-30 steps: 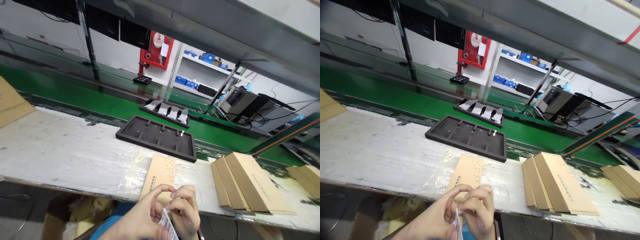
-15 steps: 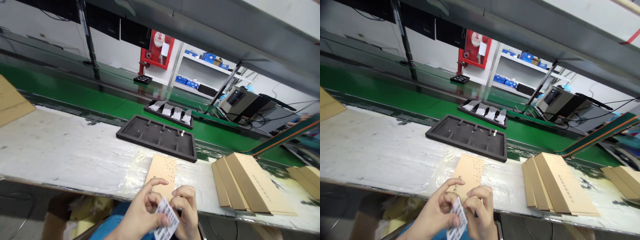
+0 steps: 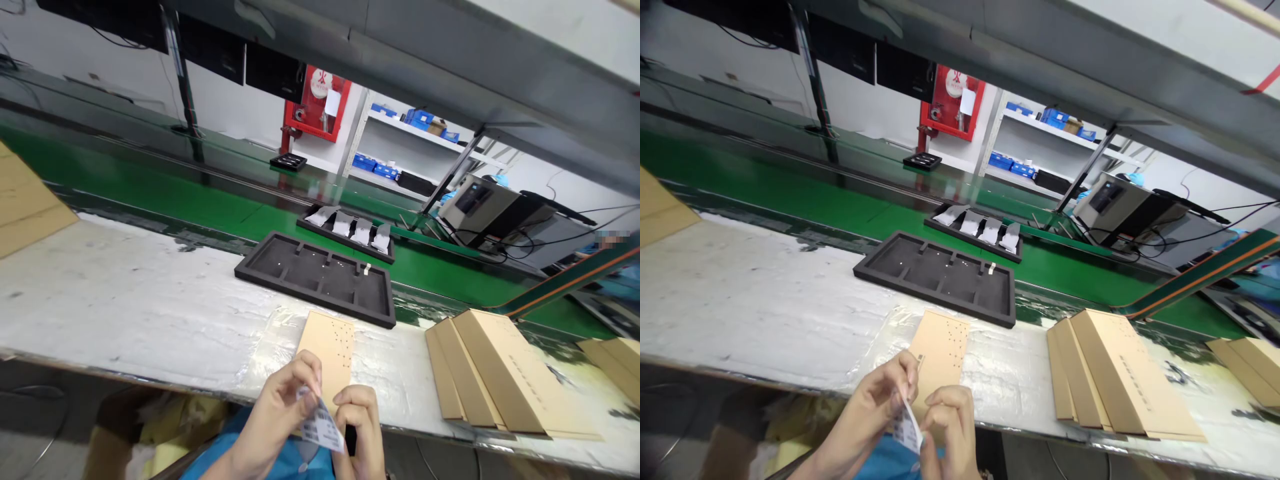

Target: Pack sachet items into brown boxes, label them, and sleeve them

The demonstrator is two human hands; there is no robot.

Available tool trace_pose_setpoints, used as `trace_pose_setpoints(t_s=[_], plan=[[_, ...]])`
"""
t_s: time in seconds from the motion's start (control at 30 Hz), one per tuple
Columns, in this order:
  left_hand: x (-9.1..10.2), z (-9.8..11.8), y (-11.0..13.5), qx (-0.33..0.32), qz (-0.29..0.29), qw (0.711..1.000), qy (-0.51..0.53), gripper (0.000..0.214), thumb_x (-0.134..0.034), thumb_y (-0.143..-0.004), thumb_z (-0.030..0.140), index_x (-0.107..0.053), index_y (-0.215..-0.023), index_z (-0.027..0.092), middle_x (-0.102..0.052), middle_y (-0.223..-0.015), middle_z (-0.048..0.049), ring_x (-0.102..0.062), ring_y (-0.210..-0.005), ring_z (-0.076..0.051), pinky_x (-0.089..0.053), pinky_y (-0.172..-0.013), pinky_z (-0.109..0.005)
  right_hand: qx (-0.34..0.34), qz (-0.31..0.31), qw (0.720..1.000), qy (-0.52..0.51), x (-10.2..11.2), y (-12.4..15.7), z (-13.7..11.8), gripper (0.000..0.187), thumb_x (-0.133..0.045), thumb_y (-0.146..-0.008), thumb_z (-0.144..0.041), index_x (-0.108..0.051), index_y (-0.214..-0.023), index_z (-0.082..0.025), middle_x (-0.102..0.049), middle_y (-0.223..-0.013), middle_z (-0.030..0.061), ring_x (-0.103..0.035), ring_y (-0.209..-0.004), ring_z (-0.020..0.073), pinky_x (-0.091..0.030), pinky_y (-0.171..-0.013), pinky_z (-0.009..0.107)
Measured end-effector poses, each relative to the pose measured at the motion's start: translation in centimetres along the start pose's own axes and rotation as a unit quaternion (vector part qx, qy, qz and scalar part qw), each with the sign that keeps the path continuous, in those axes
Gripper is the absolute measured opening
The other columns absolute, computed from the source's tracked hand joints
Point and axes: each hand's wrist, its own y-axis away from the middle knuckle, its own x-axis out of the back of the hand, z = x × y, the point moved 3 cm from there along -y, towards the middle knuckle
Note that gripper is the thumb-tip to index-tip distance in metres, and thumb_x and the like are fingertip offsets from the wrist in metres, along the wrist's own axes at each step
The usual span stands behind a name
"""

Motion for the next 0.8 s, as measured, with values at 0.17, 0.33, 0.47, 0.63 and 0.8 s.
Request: trace_pose_setpoints(t_s=[0.17,0.33,0.47,0.63,0.8], plan=[[-1.4,-1.7,-0.1,0.104,0.084,0.973,0.190,0.030,-0.075,-0.087,0.043,-0.054,-0.086,0.021,-0.045,-0.078,0.0035,-0.044,-0.065,-0.008,-0.037,-0.059,-0.020,-0.038,0.033,0.995,-0.087,-1.4,0.4,0.5,0.022,-0.048,-0.104,-0.037,-0.056,-0.091,-0.022,-0.059,-0.096,0.0068,-0.061,-0.088,0.0214,-0.049,-0.075,0.034],[-3.0,-2.8,-0.3,0.122,0.124,0.955,0.241,0.039,-0.080,-0.083,0.042,-0.049,-0.093,0.021,-0.048,-0.073,0.0051,-0.049,-0.062,-0.007,-0.042,-0.061,-0.018,-0.083,0.147,0.973,-0.156,-2.1,0.2,0.2,0.013,-0.061,-0.096,-0.026,-0.055,-0.086,-0.023,-0.068,-0.091,0.0061,-0.066,-0.082,0.0198,-0.051,-0.070,0.031],[-2.5,-1.8,-0.6,0.091,0.058,0.984,0.143,0.049,-0.087,-0.076,0.038,-0.046,-0.098,0.025,-0.052,-0.077,0.0055,-0.052,-0.063,-0.008,-0.042,-0.059,-0.019,-0.178,0.206,0.944,-0.187,-1.7,0.7,0.9,0.022,-0.071,-0.090,-0.029,-0.053,-0.102,-0.024,-0.066,-0.078,0.0015,-0.064,-0.069,0.0169,-0.050,-0.062,0.027],[0.0,1.0,-1.5,0.088,-0.048,0.981,-0.169,0.034,-0.083,-0.080,0.032,-0.067,-0.108,0.024,-0.058,-0.088,-0.0011,-0.059,-0.086,-0.018,-0.046,-0.078,-0.027,-0.200,0.150,0.957,-0.148,-0.4,0.8,2.4,0.017,-0.070,-0.091,-0.034,-0.069,-0.098,-0.019,-0.065,-0.073,0.0040,-0.060,-0.064,0.0167,-0.048,-0.057,0.026],[-0.1,2.2,-1.7,0.012,-0.046,0.984,-0.171,0.019,-0.073,-0.087,0.036,-0.065,-0.082,0.020,-0.055,-0.088,-0.0018,-0.056,-0.087,-0.018,-0.044,-0.079,-0.027,-0.129,0.103,0.971,-0.176,0.3,-0.2,2.8,0.008,-0.063,-0.096,-0.028,-0.069,-0.092,-0.023,-0.070,-0.082,0.0052,-0.064,-0.076,0.0184,-0.051,-0.060,0.024]])
